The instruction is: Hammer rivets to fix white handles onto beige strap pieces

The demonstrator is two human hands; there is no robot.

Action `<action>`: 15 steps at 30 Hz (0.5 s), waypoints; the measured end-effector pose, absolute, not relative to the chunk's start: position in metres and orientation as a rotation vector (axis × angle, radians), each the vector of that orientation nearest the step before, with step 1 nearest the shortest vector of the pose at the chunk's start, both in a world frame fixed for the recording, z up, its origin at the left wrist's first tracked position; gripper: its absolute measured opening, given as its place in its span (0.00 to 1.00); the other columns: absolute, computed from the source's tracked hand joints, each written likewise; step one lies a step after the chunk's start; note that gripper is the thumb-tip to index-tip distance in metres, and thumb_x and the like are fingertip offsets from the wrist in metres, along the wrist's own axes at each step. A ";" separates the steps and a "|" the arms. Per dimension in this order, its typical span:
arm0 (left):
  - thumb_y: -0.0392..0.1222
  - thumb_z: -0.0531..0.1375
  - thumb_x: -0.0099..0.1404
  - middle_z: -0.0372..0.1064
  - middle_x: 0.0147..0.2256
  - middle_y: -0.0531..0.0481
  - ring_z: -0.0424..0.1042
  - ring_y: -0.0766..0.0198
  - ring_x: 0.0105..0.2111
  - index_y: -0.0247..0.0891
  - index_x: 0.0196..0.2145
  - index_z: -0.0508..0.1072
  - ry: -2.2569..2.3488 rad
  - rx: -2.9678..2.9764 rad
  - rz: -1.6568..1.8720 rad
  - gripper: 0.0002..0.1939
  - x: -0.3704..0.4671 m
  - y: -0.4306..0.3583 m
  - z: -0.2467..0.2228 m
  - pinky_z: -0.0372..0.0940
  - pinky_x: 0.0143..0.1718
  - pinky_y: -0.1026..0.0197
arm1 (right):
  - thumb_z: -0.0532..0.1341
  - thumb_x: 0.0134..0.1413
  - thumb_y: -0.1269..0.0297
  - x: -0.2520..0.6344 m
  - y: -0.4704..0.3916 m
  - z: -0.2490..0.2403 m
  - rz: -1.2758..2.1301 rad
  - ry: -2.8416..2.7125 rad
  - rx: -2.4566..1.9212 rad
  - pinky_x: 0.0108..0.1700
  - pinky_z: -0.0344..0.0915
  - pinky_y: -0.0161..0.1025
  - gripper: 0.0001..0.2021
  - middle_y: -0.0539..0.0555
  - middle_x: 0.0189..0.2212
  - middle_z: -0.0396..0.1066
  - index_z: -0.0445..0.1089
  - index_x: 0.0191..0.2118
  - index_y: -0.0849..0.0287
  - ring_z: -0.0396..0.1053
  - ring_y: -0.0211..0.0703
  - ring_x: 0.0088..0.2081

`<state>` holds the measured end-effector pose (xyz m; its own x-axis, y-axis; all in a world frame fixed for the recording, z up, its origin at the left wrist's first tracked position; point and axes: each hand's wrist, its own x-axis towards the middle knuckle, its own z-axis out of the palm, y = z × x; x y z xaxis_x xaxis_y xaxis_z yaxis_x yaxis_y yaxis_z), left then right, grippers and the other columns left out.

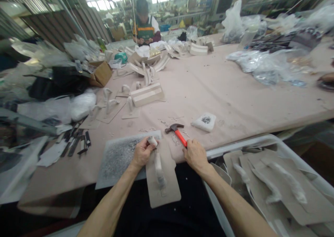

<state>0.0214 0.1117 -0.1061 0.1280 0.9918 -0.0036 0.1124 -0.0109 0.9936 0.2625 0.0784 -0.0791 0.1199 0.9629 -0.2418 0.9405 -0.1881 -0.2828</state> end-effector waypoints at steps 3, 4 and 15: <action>0.42 0.62 0.60 0.77 0.35 0.49 0.74 0.61 0.35 0.37 0.38 0.76 1.162 1.386 0.999 0.09 0.019 0.115 -0.105 0.67 0.39 0.62 | 0.58 0.58 0.70 0.267 0.087 -0.080 0.906 -1.714 -2.218 0.41 0.57 0.41 0.04 0.60 0.39 0.69 0.65 0.40 0.61 0.67 0.50 0.42; 0.42 0.62 0.60 0.76 0.34 0.49 0.73 0.61 0.35 0.37 0.38 0.76 1.146 1.402 0.978 0.09 0.018 0.117 -0.104 0.66 0.39 0.62 | 0.59 0.56 0.70 0.267 0.090 -0.079 0.997 -1.661 -2.188 0.39 0.57 0.40 0.04 0.58 0.35 0.68 0.65 0.38 0.60 0.67 0.49 0.40; 0.39 0.60 0.58 0.67 0.27 0.54 0.64 0.65 0.29 0.36 0.30 0.71 0.971 1.551 0.715 0.04 0.012 0.138 -0.088 0.59 0.34 0.63 | 0.47 0.62 0.59 0.239 0.093 -0.050 1.507 -1.266 -1.865 0.20 0.52 0.32 0.08 0.42 0.20 0.54 0.54 0.32 0.53 0.51 0.33 0.17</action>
